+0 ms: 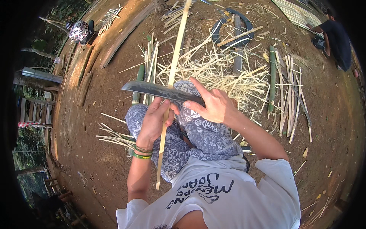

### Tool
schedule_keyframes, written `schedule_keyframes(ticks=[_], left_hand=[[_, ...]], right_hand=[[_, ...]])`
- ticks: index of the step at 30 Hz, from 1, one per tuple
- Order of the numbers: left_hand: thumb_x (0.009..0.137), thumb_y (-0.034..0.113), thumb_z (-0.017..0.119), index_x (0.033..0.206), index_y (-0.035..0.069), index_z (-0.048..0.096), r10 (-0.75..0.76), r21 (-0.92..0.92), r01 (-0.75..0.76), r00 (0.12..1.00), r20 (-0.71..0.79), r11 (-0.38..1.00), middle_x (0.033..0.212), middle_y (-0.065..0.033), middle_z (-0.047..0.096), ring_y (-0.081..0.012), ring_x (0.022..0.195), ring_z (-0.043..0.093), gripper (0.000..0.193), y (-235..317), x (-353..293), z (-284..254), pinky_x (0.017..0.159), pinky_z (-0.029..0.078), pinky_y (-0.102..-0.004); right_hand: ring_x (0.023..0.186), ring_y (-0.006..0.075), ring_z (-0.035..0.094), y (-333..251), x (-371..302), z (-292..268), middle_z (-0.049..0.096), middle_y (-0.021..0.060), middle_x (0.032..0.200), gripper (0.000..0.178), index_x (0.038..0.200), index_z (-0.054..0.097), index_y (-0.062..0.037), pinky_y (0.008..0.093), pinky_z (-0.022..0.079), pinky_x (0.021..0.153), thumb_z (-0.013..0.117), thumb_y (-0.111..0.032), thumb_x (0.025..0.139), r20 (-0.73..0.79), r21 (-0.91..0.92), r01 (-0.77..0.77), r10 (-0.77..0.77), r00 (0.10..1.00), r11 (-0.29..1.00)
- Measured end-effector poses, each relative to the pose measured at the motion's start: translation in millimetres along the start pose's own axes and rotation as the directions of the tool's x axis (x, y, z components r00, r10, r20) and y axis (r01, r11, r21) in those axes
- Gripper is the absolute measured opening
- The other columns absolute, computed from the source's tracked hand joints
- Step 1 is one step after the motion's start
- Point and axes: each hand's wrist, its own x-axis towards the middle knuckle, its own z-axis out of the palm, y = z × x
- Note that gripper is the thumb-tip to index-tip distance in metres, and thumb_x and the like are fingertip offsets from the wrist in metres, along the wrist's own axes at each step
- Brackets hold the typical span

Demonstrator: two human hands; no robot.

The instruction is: The person sits on the ground and uses a large machete to split long bamboo stalks into thin strips. They hold the bamboo vertically and strike it repeatedly with the blade to separate the fibers, then gather the resulting strips into a pile.

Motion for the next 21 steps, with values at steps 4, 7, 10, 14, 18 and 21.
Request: schedule_keyframes(ticks=[4, 7, 10, 14, 18, 21], left_hand=[[0.106, 0.011, 0.040, 0.150, 0.012, 0.036, -0.111, -0.099, 0.119, 0.991, 0.081, 0.988, 0.084, -0.0027, 0.054, -0.0032, 0.053, 0.035, 0.044, -29.2, -21.7, 6.9, 0.046, 0.030, -0.0176], [0.106, 0.011, 0.040, 0.152, 0.014, 0.036, -0.144, -0.236, 0.150, 0.989, 0.040, 0.960, 0.080, 0.0012, 0.049, -0.0028, 0.054, 0.035, 0.046, -40.8, -22.8, 15.2, 0.047, 0.029, -0.0171], [0.106, 0.012, 0.043, 0.152, 0.016, 0.037, -0.133, -0.283, 0.123, 0.991, -0.017, 0.951, 0.080, 0.0031, 0.047, -0.0023, 0.054, 0.034, 0.047, -51.9, -20.3, 17.7, 0.046, 0.028, -0.0171], [0.105, 0.011, 0.045, 0.152, 0.015, 0.035, -0.138, -0.328, 0.121, 0.990, -0.029, 0.937, 0.079, 0.0028, 0.046, -0.0031, 0.054, 0.034, 0.049, -50.7, -24.8, 20.6, 0.047, 0.026, -0.0182], [0.105, 0.011, 0.044, 0.154, 0.016, 0.032, -0.178, -0.348, 0.170, 0.984, 0.007, 0.922, 0.079, 0.0027, 0.044, -0.0034, 0.054, 0.033, 0.051, -61.5, -31.6, 10.7, 0.047, 0.025, -0.0185], [0.105, 0.011, 0.042, 0.156, 0.017, 0.029, -0.182, -0.346, 0.181, 0.983, 0.030, 0.921, 0.079, 0.0029, 0.043, -0.0033, 0.053, 0.032, 0.052, -58.1, -44.2, 12.5, 0.047, 0.025, -0.0184]], right_hand=[[0.055, 0.0394, 0.063, 8.5, -11.9, 18.1, 0.058, 0.0177, 0.055, 0.081, 0.151, 0.034, -0.0082, 0.0464, 0.048, 0.054, 0.064, -0.051, 0.089, -0.029, 0.015, 0.080, -0.080, 0.996, 0.997], [0.052, 0.0408, 0.061, 6.4, -17.3, 26.4, 0.056, 0.0184, 0.052, 0.085, 0.153, 0.030, -0.0085, 0.0478, 0.047, 0.052, 0.063, -0.054, 0.089, 0.029, -0.056, 0.048, -0.047, 0.998, 0.997], [0.048, 0.0400, 0.059, 10.3, -15.9, 32.1, 0.052, 0.0175, 0.048, 0.089, 0.154, 0.027, -0.0093, 0.0481, 0.047, 0.050, 0.062, -0.057, 0.089, 0.030, -0.130, 0.070, -0.066, 0.997, 0.989], [0.048, 0.0397, 0.059, 13.6, -11.8, 34.4, 0.053, 0.0179, 0.049, 0.089, 0.154, 0.027, -0.0091, 0.0485, 0.047, 0.050, 0.062, -0.058, 0.088, 0.048, -0.145, 0.076, -0.069, 0.996, 0.987], [0.050, 0.0408, 0.059, 16.3, -11.9, 34.4, 0.054, 0.0191, 0.051, 0.088, 0.154, 0.027, -0.0086, 0.0485, 0.047, 0.052, 0.062, -0.057, 0.089, 0.021, -0.137, 0.086, -0.084, 0.996, 0.987], [0.051, 0.0426, 0.058, 23.1, -6.4, 36.7, 0.054, 0.0200, 0.052, 0.082, 0.152, 0.030, -0.0086, 0.0491, 0.048, 0.053, 0.060, -0.055, 0.091, -0.008, -0.094, 0.060, -0.061, 0.998, 0.994]])
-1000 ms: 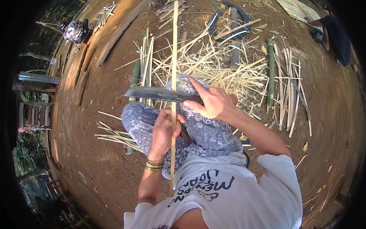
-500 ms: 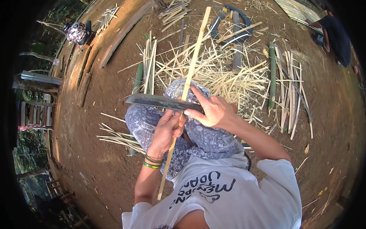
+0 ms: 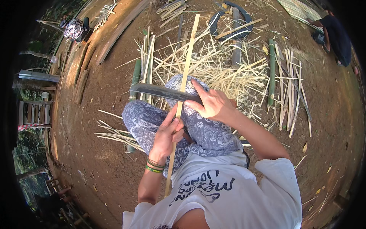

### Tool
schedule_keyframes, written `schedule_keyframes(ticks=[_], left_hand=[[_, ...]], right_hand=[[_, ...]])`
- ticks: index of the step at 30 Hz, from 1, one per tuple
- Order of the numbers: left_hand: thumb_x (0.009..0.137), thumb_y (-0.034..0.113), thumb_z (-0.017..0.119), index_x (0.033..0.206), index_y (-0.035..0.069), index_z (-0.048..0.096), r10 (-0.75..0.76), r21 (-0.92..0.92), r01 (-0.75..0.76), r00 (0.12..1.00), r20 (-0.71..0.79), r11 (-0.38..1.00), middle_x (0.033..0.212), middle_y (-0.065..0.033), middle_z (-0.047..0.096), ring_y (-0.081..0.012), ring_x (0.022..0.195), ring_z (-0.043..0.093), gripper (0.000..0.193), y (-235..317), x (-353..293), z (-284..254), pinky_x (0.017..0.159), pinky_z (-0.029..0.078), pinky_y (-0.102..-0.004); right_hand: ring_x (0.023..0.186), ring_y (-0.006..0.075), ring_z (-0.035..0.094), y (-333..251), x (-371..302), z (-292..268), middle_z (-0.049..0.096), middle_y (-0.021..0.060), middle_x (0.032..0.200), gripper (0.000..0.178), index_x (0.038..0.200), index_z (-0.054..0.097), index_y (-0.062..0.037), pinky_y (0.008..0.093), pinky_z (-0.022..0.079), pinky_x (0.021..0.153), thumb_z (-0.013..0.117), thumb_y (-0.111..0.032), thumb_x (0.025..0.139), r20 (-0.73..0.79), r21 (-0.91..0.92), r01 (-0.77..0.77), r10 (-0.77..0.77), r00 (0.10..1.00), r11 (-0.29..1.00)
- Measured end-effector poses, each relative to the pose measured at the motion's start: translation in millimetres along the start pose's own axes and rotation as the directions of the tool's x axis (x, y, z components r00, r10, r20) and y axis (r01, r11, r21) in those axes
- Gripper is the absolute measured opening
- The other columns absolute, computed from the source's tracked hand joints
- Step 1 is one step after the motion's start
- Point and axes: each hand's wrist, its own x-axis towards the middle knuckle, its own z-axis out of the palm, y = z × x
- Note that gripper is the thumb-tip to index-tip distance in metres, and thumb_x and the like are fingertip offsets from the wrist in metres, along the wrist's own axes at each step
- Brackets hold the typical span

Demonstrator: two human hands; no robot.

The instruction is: The person sits on the ground and uses a large machete to split long bamboo stalks into thin strips. They hold the bamboo vertically and strike it repeatedly with the blade to separate the fibers, then gather the resulting strips into a pile.

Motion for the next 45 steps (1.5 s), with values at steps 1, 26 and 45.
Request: schedule_keyframes(ticks=[1, 26, 45], left_hand=[[0.106, 0.011, 0.040, 0.156, 0.018, 0.027, 0.010, 0.008, -0.010, 1.000, 0.020, 1.000, 0.078, 0.0031, 0.042, -0.0033, 0.053, 0.032, 0.053, -1.7, 0.4, -2.0, 0.046, 0.025, -0.0186], [0.105, 0.009, 0.041, 0.152, 0.012, 0.034, -0.078, 0.166, 0.099, 0.989, -0.128, 0.981, 0.074, -0.0011, 0.051, -0.0055, 0.058, 0.043, 0.048, -41.9, -84.2, -25.5, 0.053, 0.037, -0.0199], [0.103, 0.011, 0.049, 0.147, 0.008, 0.042, 0.148, 0.133, -0.139, 0.987, -0.059, 0.981, 0.074, 0.0041, 0.043, -0.0011, 0.052, 0.032, 0.045, -19.6, -7.5, 3.7, 0.044, 0.025, -0.0166]], right_hand=[[0.051, 0.0429, 0.058, -0.4, 0.9, -2.5, 0.054, 0.0200, 0.052, 0.082, 0.152, 0.031, -0.0081, 0.0493, 0.048, 0.053, 0.060, -0.055, 0.092, 0.009, -0.009, -0.009, 0.009, 1.000, 1.000], [0.053, 0.0402, 0.062, 6.2, -6.6, -8.5, 0.057, 0.0192, 0.054, 0.078, 0.145, 0.040, 0.0009, 0.0492, 0.049, 0.055, 0.060, -0.053, 0.092, 0.026, 0.041, -0.068, 0.067, 0.997, 0.997], [0.055, 0.0441, 0.062, 0.2, -6.8, -8.3, 0.058, 0.0219, 0.057, 0.085, 0.152, 0.031, -0.0057, 0.0504, 0.051, 0.056, 0.060, -0.057, 0.091, 0.004, -0.017, -0.073, 0.073, 0.997, 0.997]])
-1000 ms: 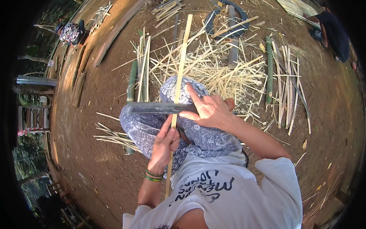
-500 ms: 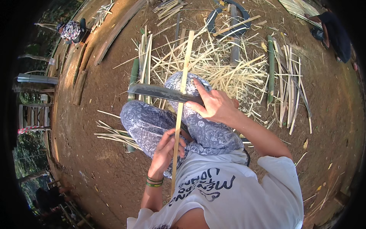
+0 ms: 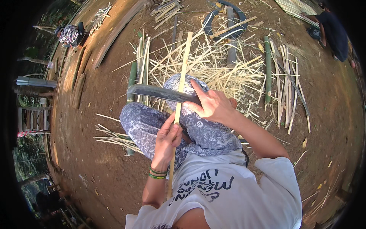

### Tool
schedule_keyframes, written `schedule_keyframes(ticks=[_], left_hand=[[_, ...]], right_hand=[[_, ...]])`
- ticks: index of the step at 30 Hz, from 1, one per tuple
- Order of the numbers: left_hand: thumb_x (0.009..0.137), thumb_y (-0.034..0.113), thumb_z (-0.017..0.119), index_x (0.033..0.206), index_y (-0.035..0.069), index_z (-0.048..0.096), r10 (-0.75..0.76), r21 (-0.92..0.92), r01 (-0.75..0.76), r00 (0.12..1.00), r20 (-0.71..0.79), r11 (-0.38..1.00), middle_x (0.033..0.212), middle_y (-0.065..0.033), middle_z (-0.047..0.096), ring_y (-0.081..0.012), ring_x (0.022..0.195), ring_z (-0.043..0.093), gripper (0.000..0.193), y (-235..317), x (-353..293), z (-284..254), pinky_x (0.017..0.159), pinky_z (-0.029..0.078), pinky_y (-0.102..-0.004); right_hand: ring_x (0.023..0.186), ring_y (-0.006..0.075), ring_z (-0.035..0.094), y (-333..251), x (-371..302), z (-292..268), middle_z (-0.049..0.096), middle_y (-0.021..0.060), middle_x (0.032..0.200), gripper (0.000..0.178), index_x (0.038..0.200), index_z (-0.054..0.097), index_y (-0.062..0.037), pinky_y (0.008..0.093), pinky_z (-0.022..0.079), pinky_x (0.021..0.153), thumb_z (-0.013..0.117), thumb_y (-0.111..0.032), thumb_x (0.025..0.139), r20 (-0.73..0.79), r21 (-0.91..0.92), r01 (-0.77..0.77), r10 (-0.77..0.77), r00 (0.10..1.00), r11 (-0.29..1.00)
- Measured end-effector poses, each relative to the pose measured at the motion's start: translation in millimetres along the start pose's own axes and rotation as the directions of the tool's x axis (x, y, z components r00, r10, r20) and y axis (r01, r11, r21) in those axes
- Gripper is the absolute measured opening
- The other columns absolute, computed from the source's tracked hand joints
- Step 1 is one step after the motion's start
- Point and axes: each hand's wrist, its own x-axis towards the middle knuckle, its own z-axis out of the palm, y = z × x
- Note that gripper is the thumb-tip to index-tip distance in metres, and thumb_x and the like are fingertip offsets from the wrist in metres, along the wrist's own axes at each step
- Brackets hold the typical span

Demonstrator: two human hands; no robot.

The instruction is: The person sits on the ground and uses a large machete to split long bamboo stalks into thin strips. They hold the bamboo vertically and strike it repeatedly with the blade to separate the fibers, then gather the resulting strips into a pile.

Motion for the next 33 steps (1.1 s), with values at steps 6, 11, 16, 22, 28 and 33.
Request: schedule_keyframes(ticks=[6, 11, 16, 22, 28, 33], left_hand=[[0.103, 0.013, 0.050, 0.118, 0.007, 0.057, -0.030, -0.079, 0.027, 0.999, -0.038, 0.997, 0.076, 0.0043, 0.049, -0.0007, 0.050, 0.032, 0.018, -1.1, 15.6, -2.6, 0.044, 0.024, -0.0182], [0.103, 0.014, 0.050, 0.115, 0.009, 0.057, -0.041, -0.142, 0.040, 0.999, -0.006, 0.989, 0.077, 0.0043, 0.048, -0.0011, 0.051, 0.033, 0.014, 2.3, 19.5, -0.8, 0.046, 0.024, -0.0179], [0.104, 0.010, 0.047, 0.147, 0.011, 0.044, -0.078, -0.106, 0.069, 0.994, -0.079, 0.992, 0.074, 0.0054, 0.041, -0.0015, 0.053, 0.031, 0.043, 2.7, 1.3, -2.3, 0.046, 0.024, -0.0173], [0.104, 0.006, 0.046, 0.153, 0.012, 0.034, -0.077, -0.047, 0.075, 0.996, -0.045, 0.996, 0.074, 0.0059, 0.039, -0.0021, 0.056, 0.030, 0.051, -4.8, -26.1, -12.8, 0.048, 0.025, -0.0177], [0.104, 0.006, 0.046, 0.153, 0.012, 0.036, -0.081, 0.013, 0.082, 0.992, -0.096, 0.997, 0.072, 0.0064, 0.038, -0.0021, 0.056, 0.031, 0.050, -7.8, -45.3, -15.5, 0.049, 0.026, -0.0179], [0.104, 0.006, 0.046, 0.152, 0.013, 0.038, -0.041, 0.036, 0.044, 0.995, -0.094, 0.998, 0.069, 0.0069, 0.038, -0.0022, 0.056, 0.031, 0.049, -13.4, -60.8, -18.9, 0.050, 0.027, -0.0180]], right_hand=[[0.053, 0.0411, 0.062, -12.3, -7.6, 1.4, 0.057, 0.0210, 0.054, 0.095, 0.153, 0.026, -0.0015, 0.0506, 0.051, 0.054, 0.059, -0.063, 0.088, 0.085, -0.123, 0.072, -0.062, 0.994, 0.990], [0.052, 0.0412, 0.062, -6.7, -4.5, 5.8, 0.058, 0.0210, 0.054, 0.100, 0.154, 0.024, -0.0022, 0.0520, 0.050, 0.055, 0.057, -0.068, 0.087, 0.015, -0.103, 0.104, -0.103, 0.995, 0.989], [0.053, 0.0397, 0.063, -10.6, -5.6, 3.5, 0.056, 0.0187, 0.051, 0.099, 0.150, 0.030, 0.0028, 0.0490, 0.053, 0.057, 0.055, -0.069, 0.087, 0.041, -0.141, 0.053, -0.048, 0.998, 0.989], [0.055, 0.0408, 0.063, -6.7, -9.6, 5.3, 0.057, 0.0196, 0.054, 0.100, 0.153, 0.026, -0.0028, 0.0512, 0.051, 0.057, 0.054, -0.072, 0.086, 0.038, -0.127, 0.051, -0.047, 0.998, 0.991], [0.058, 0.0416, 0.064, -18.3, -10.8, -5.7, 0.059, 0.0205, 0.058, 0.100, 0.156, 0.023, -0.0138, 0.0534, 0.048, 0.057, 0.054, -0.074, 0.084, 0.150, -0.137, -0.046, 0.066, 0.986, 0.990], [0.056, 0.0407, 0.063, -7.6, -15.8, 3.5, 0.057, 0.0186, 0.055, 0.097, 0.156, 0.025, -0.0128, 0.0525, 0.047, 0.055, 0.055, -0.072, 0.085, 0.034, -0.188, 0.000, 0.006, 0.999, 0.982]])
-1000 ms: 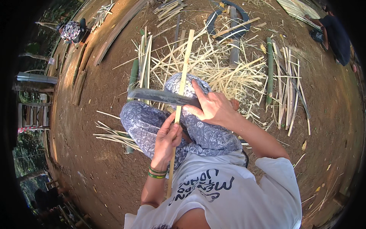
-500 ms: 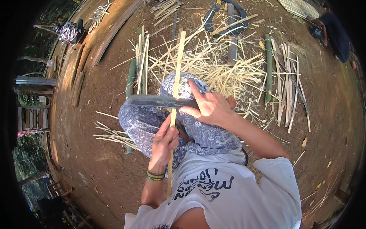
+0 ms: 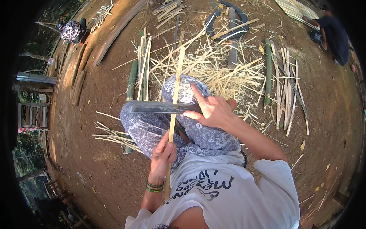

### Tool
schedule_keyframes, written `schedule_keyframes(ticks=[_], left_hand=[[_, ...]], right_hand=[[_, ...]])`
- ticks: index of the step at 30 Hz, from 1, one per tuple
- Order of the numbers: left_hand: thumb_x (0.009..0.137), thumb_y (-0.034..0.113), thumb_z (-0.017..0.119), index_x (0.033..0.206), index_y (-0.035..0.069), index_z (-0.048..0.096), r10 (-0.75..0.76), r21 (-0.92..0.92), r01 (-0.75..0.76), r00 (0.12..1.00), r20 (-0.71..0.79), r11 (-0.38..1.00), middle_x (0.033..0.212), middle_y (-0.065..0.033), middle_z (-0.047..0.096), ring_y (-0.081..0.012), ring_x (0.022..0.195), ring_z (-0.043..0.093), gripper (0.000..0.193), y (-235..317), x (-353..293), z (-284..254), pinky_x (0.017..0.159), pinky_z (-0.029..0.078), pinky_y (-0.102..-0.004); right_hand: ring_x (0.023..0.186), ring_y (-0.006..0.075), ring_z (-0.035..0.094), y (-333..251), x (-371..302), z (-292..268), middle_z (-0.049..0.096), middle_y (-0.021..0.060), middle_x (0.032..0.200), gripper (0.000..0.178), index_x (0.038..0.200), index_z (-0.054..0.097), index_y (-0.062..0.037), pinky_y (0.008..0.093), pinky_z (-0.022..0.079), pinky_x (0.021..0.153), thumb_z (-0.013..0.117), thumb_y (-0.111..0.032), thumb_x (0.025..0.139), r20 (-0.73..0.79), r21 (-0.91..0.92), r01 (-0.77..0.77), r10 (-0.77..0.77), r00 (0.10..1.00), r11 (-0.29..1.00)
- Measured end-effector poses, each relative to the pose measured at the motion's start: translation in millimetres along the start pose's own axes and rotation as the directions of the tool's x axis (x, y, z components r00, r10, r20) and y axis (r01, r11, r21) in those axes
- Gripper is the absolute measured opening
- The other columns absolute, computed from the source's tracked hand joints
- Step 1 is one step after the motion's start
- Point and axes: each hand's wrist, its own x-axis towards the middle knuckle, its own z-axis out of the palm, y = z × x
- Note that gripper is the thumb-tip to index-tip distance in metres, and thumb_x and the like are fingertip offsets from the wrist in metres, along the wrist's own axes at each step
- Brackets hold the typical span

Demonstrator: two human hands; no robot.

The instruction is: The person sits on the ground and uses a large machete to split long bamboo stalks into thin strips. They hold the bamboo vertically and strike it repeatedly with the blade to separate the fibers, then gather the resulting strips into a pile.

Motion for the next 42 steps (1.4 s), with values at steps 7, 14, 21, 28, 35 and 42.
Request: schedule_keyframes(ticks=[7, 14, 21, 28, 35, 42], left_hand=[[0.103, 0.005, 0.048, 0.151, 0.014, 0.039, -0.013, -0.011, 0.013, 1.000, -0.002, 1.000, 0.070, 0.0069, 0.040, -0.0019, 0.056, 0.032, 0.050, -6.6, -23.3, -11.9, 0.051, 0.029, -0.0179], [0.102, 0.006, 0.050, 0.150, 0.011, 0.041, -0.034, 0.032, 0.034, 0.999, 0.008, 0.999, 0.073, 0.0058, 0.045, -0.0017, 0.059, 0.035, 0.049, -18.1, -62.4, -20.5, 0.052, 0.030, -0.0180], [0.098, -0.003, 0.048, 0.143, 0.007, 0.043, -0.074, -0.034, 0.078, 0.991, 0.109, 0.996, 0.085, -0.0041, 0.059, -0.0086, 0.066, 0.055, 0.046, -16.6, -31.0, -21.0, 0.060, 0.045, -0.0221], [0.101, 0.008, 0.050, 0.120, 0.003, 0.050, 0.178, -0.059, -0.174, 0.981, 0.078, 0.983, 0.095, -0.0098, 0.063, -0.0197, 0.082, 0.067, 0.020, 13.4, 54.0, 19.7, 0.074, 0.056, -0.0315], [0.104, 0.014, 0.048, 0.118, 0.005, 0.054, 0.111, 0.161, -0.128, 0.988, 0.111, 0.979, 0.069, 0.0010, 0.051, -0.0049, 0.049, 0.043, 0.018, 9.0, 76.8, 16.9, 0.043, 0.033, -0.0191], [0.101, 0.008, 0.043, 0.108, 0.005, 0.053, 0.042, 0.075, -0.049, 0.995, 0.086, 0.996, 0.066, 0.0002, 0.053, -0.0052, 0.053, 0.042, 0.013, 14.1, 81.5, 23.7, 0.050, 0.034, -0.0205]], right_hand=[[0.050, 0.0377, 0.061, -5.3, -3.9, -6.2, 0.054, 0.0134, 0.050, 0.103, 0.156, 0.025, -0.0123, 0.0536, 0.042, 0.049, 0.058, -0.074, 0.081, 0.052, -0.001, 0.008, -0.008, 0.999, 1.000], [0.041, 0.0318, 0.053, 12.3, -0.1, -17.4, 0.047, 0.0093, 0.045, 0.094, 0.153, 0.034, -0.0168, 0.0447, 0.040, 0.044, 0.060, -0.072, 0.081, -0.002, -0.033, 0.026, -0.027, 1.000, 0.999], [0.047, 0.0371, 0.058, 22.4, 3.7, -19.6, 0.051, 0.0143, 0.049, 0.085, 0.149, 0.041, -0.0206, 0.0482, 0.044, 0.048, 0.064, -0.066, 0.081, -0.007, -0.016, 0.035, -0.035, 0.999, 0.999], [0.060, 0.0423, 0.065, 13.2, 10.0, -10.3, 0.061, 0.0193, 0.059, 0.082, 0.150, 0.039, -0.0223, 0.0538, 0.051, 0.058, 0.064, -0.063, 0.083, 0.007, 0.039, 0.032, -0.033, 0.999, 0.999], [0.054, 0.0398, 0.064, 10.6, 12.6, -12.4, 0.057, 0.0185, 0.053, 0.083, 0.151, 0.037, -0.0194, 0.0502, 0.050, 0.052, 0.065, -0.060, 0.085, -0.064, 0.030, 0.013, -0.011, 0.998, 0.999], [0.051, 0.0408, 0.062, 7.3, 16.6, -2.2, 0.055, 0.0175, 0.049, 0.087, 0.152, 0.034, -0.0167, 0.0501, 0.049, 0.050, 0.063, -0.063, 0.085, -0.075, -0.010, 0.102, -0.102, 0.992, 0.995]])
